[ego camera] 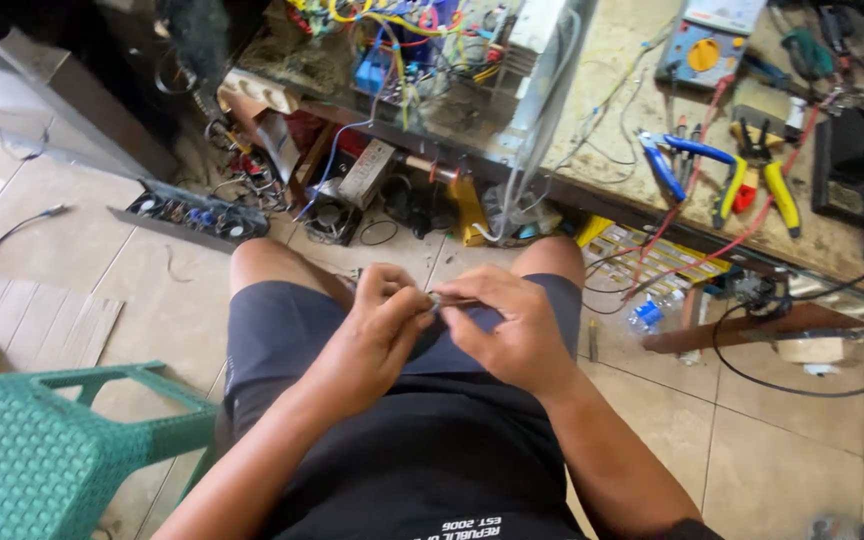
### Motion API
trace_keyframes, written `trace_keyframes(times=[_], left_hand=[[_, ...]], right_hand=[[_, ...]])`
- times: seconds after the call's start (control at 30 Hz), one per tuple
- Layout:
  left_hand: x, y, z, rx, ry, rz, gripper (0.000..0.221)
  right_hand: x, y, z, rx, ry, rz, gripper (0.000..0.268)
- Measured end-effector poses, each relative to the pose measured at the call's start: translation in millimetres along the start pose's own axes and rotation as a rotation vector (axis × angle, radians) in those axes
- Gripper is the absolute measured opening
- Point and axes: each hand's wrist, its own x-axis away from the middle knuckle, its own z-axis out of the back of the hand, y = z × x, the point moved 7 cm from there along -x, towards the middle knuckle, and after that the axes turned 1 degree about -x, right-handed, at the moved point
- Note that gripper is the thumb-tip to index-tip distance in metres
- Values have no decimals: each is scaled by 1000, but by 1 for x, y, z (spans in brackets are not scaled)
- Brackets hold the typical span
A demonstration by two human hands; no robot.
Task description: Stripping insulation from wires and twisting them together while working on an electronic device at a repair bench.
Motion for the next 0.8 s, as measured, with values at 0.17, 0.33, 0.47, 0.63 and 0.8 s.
trace_keyframes(times=[0.17,0.33,0.47,0.63,0.8], left_hand=[[3,-10,-3,-96,-13,6,11],[13,-38,-16,-232,15,40,13],[18,-57,-29,-255,-2,81,17],[30,-98,-13,-135,150,306,16],[25,-122,0,-122,234,341,14]], right_hand=[[2,14,-1,93,-152,-47,16],[31,82,-19,-288,-250,-756,11],[32,89,-3,-274,-325,-704,18],[-11,79,120,620,170,-137,19],[-36,180,215,1212,17,-523,72]])
